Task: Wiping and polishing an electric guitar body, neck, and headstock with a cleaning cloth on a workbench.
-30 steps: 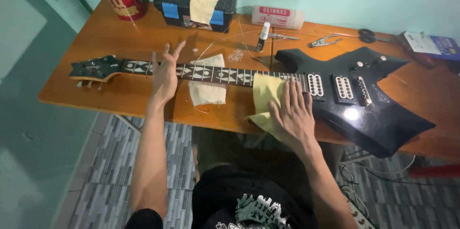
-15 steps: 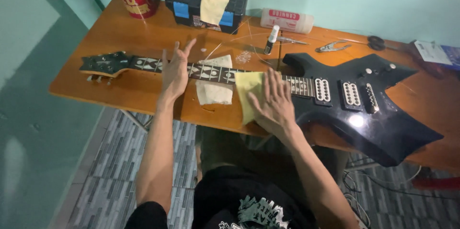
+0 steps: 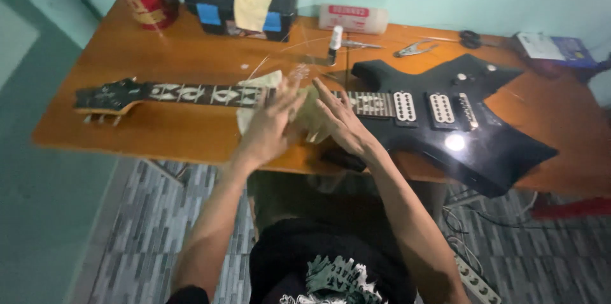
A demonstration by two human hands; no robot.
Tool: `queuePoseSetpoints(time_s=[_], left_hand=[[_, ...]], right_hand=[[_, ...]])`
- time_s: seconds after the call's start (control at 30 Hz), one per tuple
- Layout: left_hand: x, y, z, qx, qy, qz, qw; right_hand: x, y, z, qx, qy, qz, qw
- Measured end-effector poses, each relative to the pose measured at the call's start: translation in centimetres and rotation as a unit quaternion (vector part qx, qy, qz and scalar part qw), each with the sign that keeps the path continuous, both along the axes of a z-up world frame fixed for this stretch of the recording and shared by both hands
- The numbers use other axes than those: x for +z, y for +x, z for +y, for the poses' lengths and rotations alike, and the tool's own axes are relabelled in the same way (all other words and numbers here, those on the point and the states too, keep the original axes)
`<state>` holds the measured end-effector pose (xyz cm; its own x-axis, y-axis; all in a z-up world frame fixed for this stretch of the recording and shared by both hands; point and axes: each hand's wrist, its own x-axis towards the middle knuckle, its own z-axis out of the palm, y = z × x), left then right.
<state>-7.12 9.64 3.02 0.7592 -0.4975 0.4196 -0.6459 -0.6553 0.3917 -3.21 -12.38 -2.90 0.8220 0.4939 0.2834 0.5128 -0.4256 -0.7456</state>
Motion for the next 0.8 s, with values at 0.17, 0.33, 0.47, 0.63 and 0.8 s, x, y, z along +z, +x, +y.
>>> queuePoseSetpoints(time_s=[0.17, 0.33, 0.47, 0.63, 0.8], left_hand=[[-3.5, 2.4, -2.2, 0.023, 0.155, -0.025, 0.987], [-4.7, 3.3, -3.0, 0.054, 0.069, -0.073, 0.993], [-1.0, 0.8, -2.8, 0.105, -0.108, -0.079, 0.985], [3.8, -2.8, -0.8, 0.226, -0.383, -0.077, 0.893], [-2.4, -1.4, 4.9, 0.348, -0.668, -0.014, 0.658]], right_hand=[[6.5, -2.7, -2.2, -0.04, 0.011, 0.019, 0.999], [5.6, -2.1, -4.9, -0.075, -0.05, -0.017, 0.996], [4.1, -1.3, -7.0, -0.088, -0.107, -0.07, 0.988], [4.9, -2.7, -11.6, -0.242, -0.095, -0.115, 0.959], [6.3, -3.7, -19.7, -0.486, -0.089, -0.086, 0.865]])
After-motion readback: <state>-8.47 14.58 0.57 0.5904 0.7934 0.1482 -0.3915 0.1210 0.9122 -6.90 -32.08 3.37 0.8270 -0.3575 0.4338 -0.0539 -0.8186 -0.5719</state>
